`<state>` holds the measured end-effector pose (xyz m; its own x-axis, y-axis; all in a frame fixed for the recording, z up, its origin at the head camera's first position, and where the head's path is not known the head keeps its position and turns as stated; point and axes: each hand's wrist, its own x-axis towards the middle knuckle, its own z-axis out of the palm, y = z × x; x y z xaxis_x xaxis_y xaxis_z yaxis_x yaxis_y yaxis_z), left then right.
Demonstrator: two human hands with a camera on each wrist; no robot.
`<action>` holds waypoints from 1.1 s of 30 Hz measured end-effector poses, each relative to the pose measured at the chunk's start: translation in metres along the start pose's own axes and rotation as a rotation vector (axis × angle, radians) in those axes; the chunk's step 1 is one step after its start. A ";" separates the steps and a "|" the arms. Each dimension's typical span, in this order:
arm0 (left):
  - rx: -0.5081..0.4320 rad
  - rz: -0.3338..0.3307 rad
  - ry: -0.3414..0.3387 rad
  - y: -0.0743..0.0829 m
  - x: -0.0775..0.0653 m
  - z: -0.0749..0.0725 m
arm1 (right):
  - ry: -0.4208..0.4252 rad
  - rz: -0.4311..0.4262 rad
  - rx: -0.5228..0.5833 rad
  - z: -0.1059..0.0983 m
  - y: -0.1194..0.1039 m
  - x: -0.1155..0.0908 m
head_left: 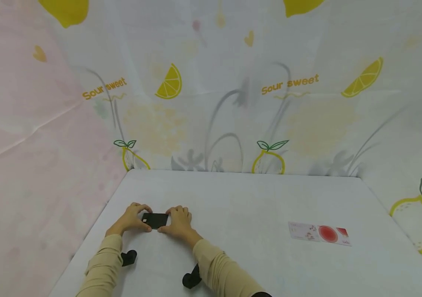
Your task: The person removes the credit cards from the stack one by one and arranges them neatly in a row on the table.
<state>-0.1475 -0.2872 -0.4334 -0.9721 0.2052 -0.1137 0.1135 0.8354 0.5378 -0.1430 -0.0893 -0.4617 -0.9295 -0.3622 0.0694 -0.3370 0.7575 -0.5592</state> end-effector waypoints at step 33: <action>-0.094 0.174 0.107 -0.001 -0.016 0.003 | 0.029 -0.090 0.314 -0.004 0.003 0.002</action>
<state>-0.1317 -0.2894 -0.4348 -0.9565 0.2824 0.0739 0.2662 0.7403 0.6173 -0.1462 -0.0855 -0.4602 -0.9034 -0.4011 0.1515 -0.3597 0.5168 -0.7769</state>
